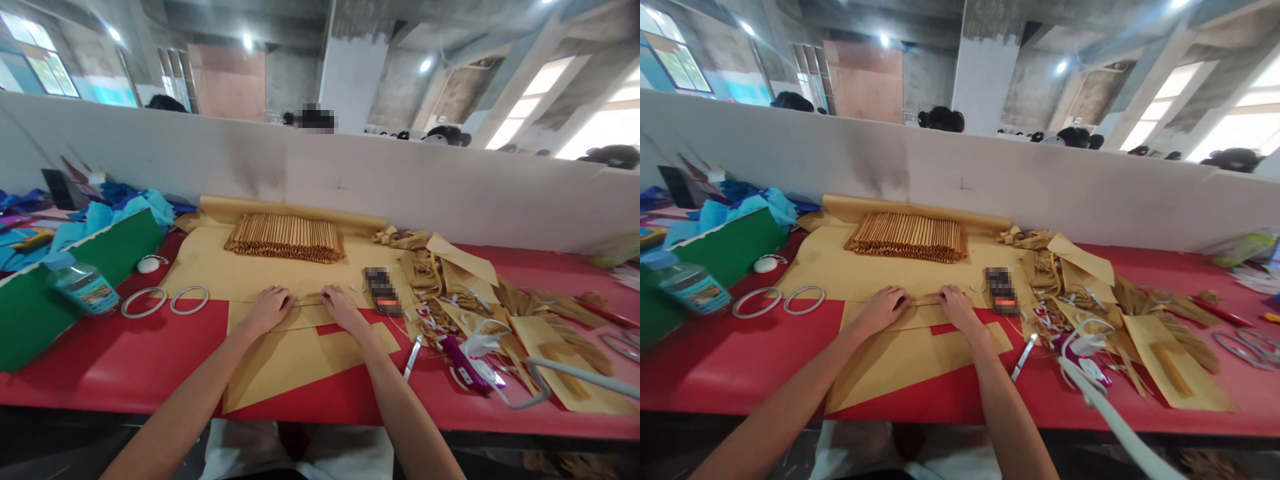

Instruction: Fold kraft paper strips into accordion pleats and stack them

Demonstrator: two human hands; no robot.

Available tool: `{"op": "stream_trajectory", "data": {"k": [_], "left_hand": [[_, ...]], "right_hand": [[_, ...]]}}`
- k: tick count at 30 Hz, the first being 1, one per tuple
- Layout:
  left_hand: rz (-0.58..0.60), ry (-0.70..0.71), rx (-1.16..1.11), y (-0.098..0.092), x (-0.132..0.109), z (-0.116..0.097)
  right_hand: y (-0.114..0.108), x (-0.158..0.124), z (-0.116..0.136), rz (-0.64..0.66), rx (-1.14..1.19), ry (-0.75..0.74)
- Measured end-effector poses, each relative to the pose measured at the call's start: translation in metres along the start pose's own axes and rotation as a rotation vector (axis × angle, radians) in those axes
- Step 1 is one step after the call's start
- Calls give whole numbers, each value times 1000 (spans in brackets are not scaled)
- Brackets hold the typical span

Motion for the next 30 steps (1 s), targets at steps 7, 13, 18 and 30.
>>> {"op": "stream_trajectory", "data": {"k": [7,13,18,30], "left_hand": [[36,99,81,-6,-4,-28],[114,194,58,11,18,-42],[177,236,22,25,27,-30],[229,237,9,33,29,-26]], "right_hand": [[-6,-19,13,41,6,-45],[-3,-18,10,60,11,-22],[-3,-16,4,34,64,-8],[1,-11,-2,145,24,42]]}}
Point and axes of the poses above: each hand's wrist, its own x-axis towards the middle knuckle, its own y-axis out of the palm, z = x × y, the point moved 5 cm from there along x, towards the middle knuckle, and after that the axes turned 8 degrees about -z, right-handed, at the moved point
